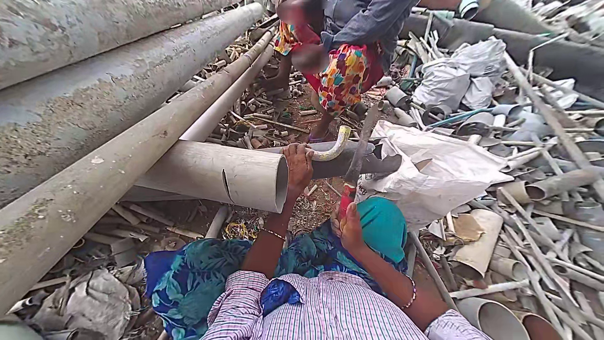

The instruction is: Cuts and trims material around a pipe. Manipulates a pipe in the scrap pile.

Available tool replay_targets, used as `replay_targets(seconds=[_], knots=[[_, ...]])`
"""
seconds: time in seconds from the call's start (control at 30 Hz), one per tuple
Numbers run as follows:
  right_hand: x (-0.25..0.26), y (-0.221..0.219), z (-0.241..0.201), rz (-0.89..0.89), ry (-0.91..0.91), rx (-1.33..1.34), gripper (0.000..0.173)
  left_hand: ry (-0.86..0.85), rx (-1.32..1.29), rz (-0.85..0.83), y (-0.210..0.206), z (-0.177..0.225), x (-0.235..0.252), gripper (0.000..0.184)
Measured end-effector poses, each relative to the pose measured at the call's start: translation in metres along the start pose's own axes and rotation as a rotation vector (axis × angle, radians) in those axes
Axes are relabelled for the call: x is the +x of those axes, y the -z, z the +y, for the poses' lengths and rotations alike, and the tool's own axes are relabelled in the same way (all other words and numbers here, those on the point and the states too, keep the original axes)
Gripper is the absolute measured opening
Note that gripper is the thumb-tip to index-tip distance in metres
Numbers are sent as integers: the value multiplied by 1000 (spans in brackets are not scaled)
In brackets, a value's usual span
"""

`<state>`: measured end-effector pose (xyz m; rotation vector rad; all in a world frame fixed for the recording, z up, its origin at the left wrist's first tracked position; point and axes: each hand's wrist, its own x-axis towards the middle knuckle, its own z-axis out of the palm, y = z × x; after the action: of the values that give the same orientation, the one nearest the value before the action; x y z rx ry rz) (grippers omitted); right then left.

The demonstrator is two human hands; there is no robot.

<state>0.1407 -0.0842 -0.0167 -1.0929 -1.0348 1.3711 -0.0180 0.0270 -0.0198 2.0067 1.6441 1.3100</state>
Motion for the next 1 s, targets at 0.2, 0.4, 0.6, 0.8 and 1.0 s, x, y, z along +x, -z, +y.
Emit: replay_targets(seconds=[0.2, 0.4, 0.6, 0.8, 1.0], knots=[[-4, -1, -21, -108, 130, 53, 51, 13, -30, 15, -2, 4, 6, 43], [-10, -9, -19, -49, -545, 29, 56, 63, -27, -3, 0, 15, 18, 37], [-3, -1, -53, 40, 173, 27, 45, 21, -21, 12, -3, 10, 18, 36], [-16, 4, -39, -66, -24, -77, 35, -44, -40, 89, -9, 7, 24, 29], [-9, 11, -8, -5, -106, -168, 38, -38, -13, 65, -7, 10, 17, 30]])
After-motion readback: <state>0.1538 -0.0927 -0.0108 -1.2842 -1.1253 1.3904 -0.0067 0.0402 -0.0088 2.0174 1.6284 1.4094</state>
